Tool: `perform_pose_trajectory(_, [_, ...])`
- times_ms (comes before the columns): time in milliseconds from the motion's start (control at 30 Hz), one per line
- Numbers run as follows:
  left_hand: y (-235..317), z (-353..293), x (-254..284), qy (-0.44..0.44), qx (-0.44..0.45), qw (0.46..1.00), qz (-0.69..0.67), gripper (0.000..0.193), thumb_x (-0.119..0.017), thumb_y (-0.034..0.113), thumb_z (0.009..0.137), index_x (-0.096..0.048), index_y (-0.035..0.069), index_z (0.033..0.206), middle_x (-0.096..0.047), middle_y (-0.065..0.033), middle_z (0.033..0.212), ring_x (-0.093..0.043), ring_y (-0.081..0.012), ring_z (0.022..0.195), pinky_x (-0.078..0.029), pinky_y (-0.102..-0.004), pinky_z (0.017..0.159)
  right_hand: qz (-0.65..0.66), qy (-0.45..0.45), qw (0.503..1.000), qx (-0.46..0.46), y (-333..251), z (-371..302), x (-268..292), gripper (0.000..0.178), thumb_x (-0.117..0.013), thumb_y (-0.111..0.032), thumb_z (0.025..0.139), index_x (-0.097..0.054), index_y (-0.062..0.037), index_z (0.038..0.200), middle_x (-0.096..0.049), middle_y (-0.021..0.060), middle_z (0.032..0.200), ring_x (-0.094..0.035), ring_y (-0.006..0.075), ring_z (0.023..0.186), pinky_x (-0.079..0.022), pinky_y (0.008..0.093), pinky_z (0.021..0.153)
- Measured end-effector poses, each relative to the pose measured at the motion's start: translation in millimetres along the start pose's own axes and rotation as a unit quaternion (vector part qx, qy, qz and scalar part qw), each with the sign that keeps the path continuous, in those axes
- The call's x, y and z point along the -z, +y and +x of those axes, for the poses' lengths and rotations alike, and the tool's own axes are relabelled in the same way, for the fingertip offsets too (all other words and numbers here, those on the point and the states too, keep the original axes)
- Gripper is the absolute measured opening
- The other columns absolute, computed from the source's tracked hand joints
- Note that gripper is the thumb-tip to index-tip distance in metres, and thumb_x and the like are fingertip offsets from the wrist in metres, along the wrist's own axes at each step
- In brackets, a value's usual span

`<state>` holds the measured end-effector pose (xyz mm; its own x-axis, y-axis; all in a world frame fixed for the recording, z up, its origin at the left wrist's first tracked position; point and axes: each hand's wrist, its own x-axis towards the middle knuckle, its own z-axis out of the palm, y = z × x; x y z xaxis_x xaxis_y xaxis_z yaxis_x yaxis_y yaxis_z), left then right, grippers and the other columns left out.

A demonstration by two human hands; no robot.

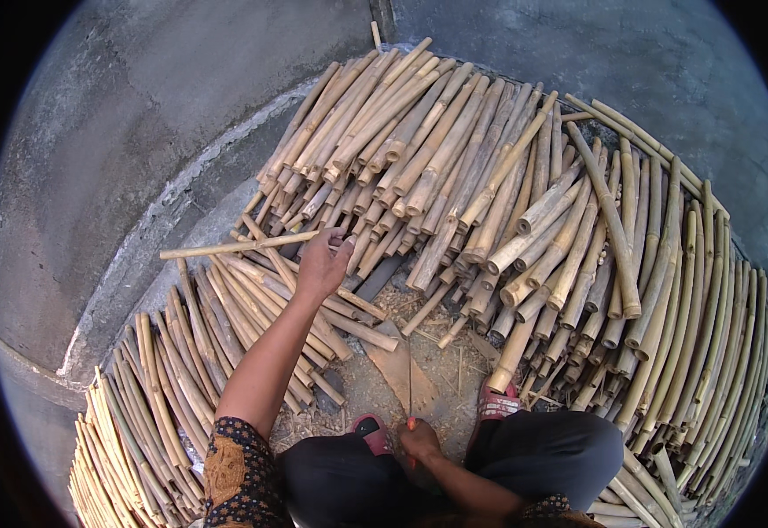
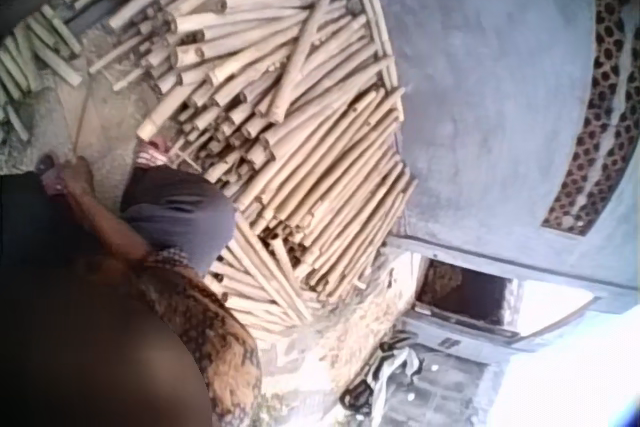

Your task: The person sits on the floor and uses a knife to shave and smooth the ends of bamboo sticks. They repeatedly pick up sticks, shave them, and place them into a growing pile of finished pieces.

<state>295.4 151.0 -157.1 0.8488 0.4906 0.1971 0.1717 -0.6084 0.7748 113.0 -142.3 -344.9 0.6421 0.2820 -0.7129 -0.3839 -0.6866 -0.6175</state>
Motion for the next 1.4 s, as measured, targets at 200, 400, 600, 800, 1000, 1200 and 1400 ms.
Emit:
perform_pose_trajectory(200, [39, 122, -86, 0.117, -0.029, 0.991, 0.059, 0.058, -0.073, 0.031, 0.09, -0.055, -0.006, 0.131, -0.065, -0.0279, 0.123, -0.061, -0.0421, 0.118, -0.047, -0.0453, 0.102, 0.002, -0.009, 0.999, -0.041, -7, 6, 4, 0.041, -0.058, -0.036, 0.091, -0.07, 0.0009, 0.105, -0.072, 0.0267, 0.103, -0.071, 0.0387, 0.101, -0.055, 0.0468, 0.086])
perform_pose_trajectory(400, [48, 198, -125, 0.091, 0.032, 0.993, 0.067, 0.067, -0.076, 0.037, 0.087, -0.054, -0.005, 0.134, -0.065, -0.0296, 0.125, -0.059, -0.0445, 0.123, -0.046, -0.0444, 0.106, 0.047, -0.072, 0.996, -0.039, -15, 16, 20, 0.04, -0.058, -0.036, 0.091, -0.067, 0.002, 0.099, -0.071, 0.024, 0.093, -0.072, 0.0384, 0.091, -0.054, 0.0486, 0.081])
perform_pose_trajectory(600, [49, 200, -92, 0.072, 0.111, 0.953, -0.274, 0.043, -0.057, 0.037, 0.102, -0.061, -0.006, 0.106, -0.067, -0.0094, 0.083, -0.06, -0.0119, 0.064, -0.051, -0.0277, 0.058, 0.118, -0.072, 0.987, -0.078, -26, 7, 33, 0.037, -0.059, -0.033, 0.09, -0.066, 0.0008, 0.103, -0.07, 0.0249, 0.095, -0.071, 0.0385, 0.092, -0.053, 0.0498, 0.08])
perform_pose_trajectory(800, [69, 108, 60, 0.239, 0.007, 0.951, -0.196, 0.037, -0.067, 0.04, 0.098, -0.064, 0.003, 0.097, -0.054, 0.0004, 0.076, -0.05, -0.0096, 0.063, -0.045, -0.0248, 0.061, 0.101, 0.026, 0.994, -0.038, -23, 0, 25, 0.035, -0.059, -0.03, 0.089, -0.066, 0.0, 0.105, -0.07, 0.0261, 0.099, -0.07, 0.0416, 0.096, -0.053, 0.049, 0.085])
perform_pose_trajectory(1000, [137, -10, 220, 0.534, -0.21, 0.757, -0.313, 0.055, -0.047, 0.053, 0.107, -0.055, -0.001, 0.115, -0.057, -0.0105, 0.096, -0.056, -0.021, 0.087, -0.052, -0.0371, 0.084, 0.108, 0.049, 0.992, -0.032, -6, 13, 16, 0.039, -0.06, -0.034, 0.088, -0.068, 0.001, 0.104, -0.071, 0.0282, 0.104, -0.069, 0.044, 0.103, -0.053, 0.0486, 0.089])
perform_pose_trajectory(1200, [150, -132, 358, 0.493, -0.234, 0.783, -0.298, 0.054, -0.029, 0.049, 0.11, -0.049, -0.001, 0.106, -0.054, -0.0158, 0.096, -0.058, -0.0296, 0.091, -0.055, -0.0463, 0.088, 0.148, 0.094, 0.984, -0.003, -10, 1, 5, 0.038, -0.06, -0.034, 0.089, -0.069, 0.0014, 0.096, -0.071, 0.0285, 0.096, -0.069, 0.0463, 0.097, -0.052, 0.0498, 0.087])
perform_pose_trajectory(1400, [108, -183, 332, 0.468, -0.151, 0.802, -0.338, 0.039, -0.056, 0.04, 0.106, -0.051, 0.001, 0.102, -0.055, -0.0131, 0.093, -0.059, -0.027, 0.089, -0.056, -0.0433, 0.083, 0.062, 0.184, 0.975, 0.111, -24, -39, 23, 0.035, -0.061, -0.031, 0.09, -0.065, 0.0018, 0.1, -0.069, 0.0318, 0.09, -0.067, 0.0501, 0.092, -0.052, 0.0542, 0.084])
